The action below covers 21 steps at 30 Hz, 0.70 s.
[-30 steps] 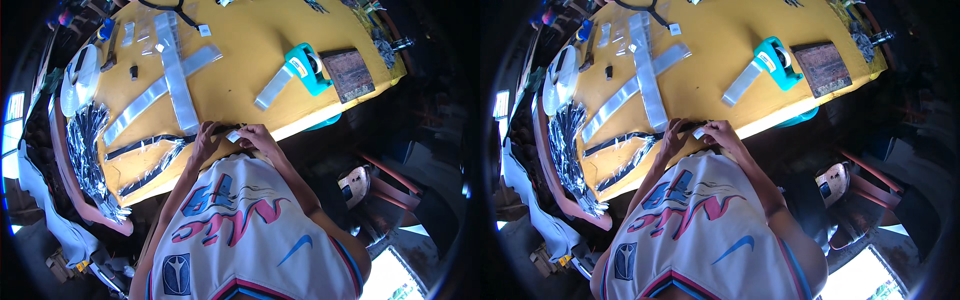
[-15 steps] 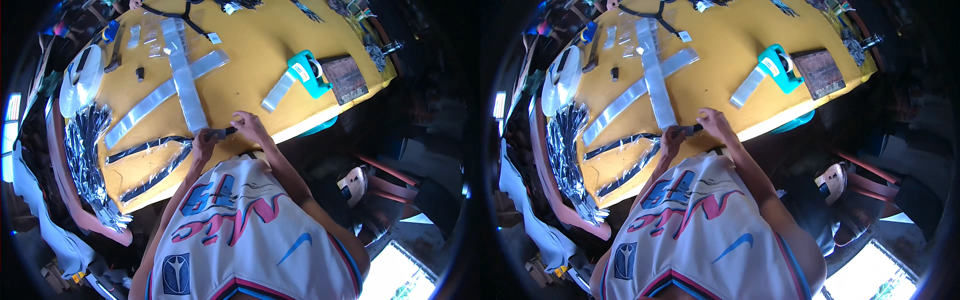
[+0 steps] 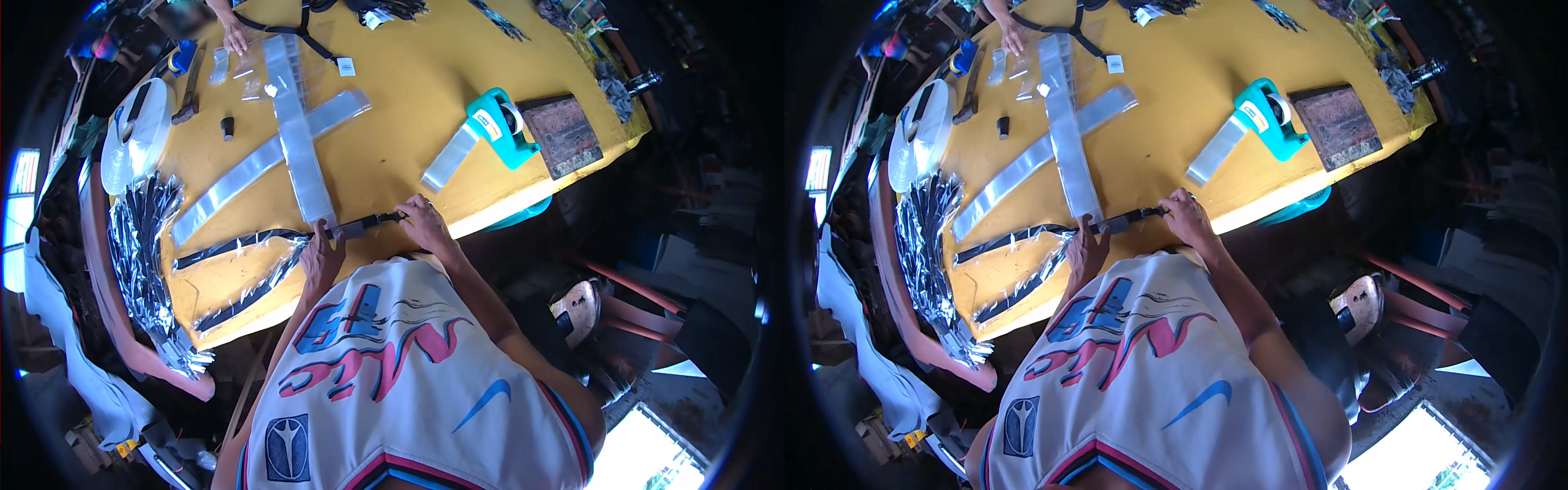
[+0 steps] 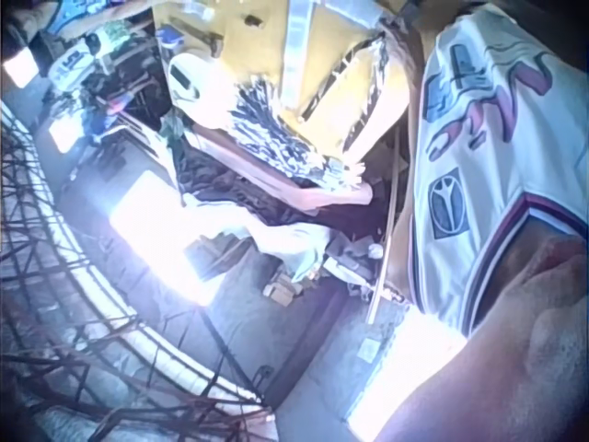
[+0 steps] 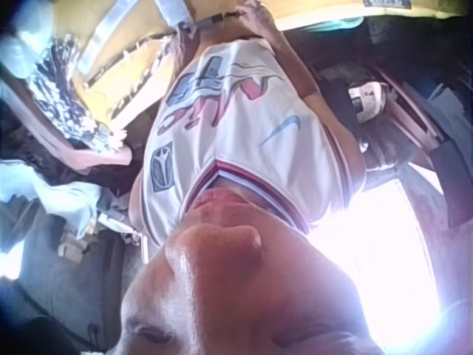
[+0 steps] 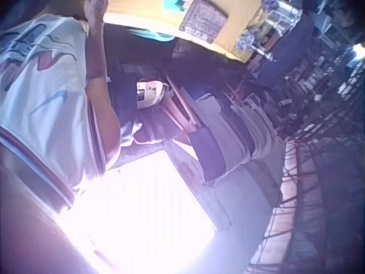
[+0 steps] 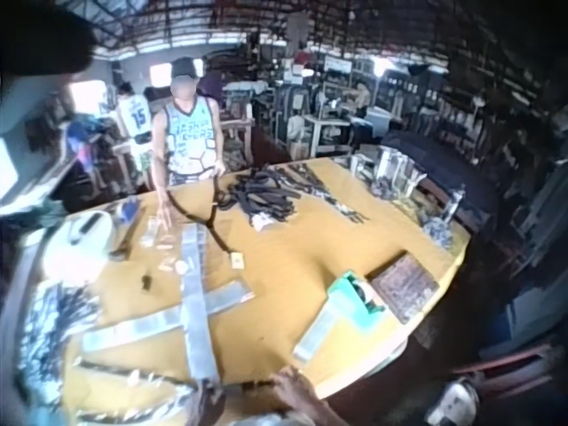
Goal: Taping and assembling black straps on a yellow table and placing them in a box.
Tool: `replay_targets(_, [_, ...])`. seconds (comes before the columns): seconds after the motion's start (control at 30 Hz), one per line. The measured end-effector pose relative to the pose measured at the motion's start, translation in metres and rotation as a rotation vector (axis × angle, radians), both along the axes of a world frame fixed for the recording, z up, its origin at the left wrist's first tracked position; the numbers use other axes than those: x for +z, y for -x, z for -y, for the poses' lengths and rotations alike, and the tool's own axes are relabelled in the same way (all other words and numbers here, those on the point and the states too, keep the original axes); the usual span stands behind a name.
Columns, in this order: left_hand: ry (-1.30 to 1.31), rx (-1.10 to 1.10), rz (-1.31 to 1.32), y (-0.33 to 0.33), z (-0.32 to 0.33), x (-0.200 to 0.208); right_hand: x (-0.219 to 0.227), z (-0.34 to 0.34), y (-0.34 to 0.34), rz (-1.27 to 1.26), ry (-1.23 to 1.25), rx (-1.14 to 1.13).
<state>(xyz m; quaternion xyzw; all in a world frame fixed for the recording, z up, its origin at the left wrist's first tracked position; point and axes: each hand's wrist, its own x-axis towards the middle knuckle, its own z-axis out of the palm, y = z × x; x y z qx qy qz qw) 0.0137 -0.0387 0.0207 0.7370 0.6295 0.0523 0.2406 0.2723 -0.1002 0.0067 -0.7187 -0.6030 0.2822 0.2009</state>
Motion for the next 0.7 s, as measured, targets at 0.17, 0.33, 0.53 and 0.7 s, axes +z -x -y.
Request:
replay_targets(0.17, [-0.265,-0.384,0.195,-0.003,0.000,-0.005,-0.001,-0.007,-0.007,-0.032,0.000,0.055])
replay_targets(0.33, [-0.355,-0.457,0.193,0.001,-0.010,-0.019,0.000,-0.009,-0.006,-0.041,-0.009,0.060])
replay_targets(0.53, [-0.318,-0.506,0.235,0.007,-0.015,-0.025,0.015,-0.005,0.010,0.060,-0.156,0.062])
replay_targets(0.7, [0.004,-0.295,0.590,0.003,-0.026,-0.026,0.017,-0.015,0.025,-0.251,0.249,-0.026])
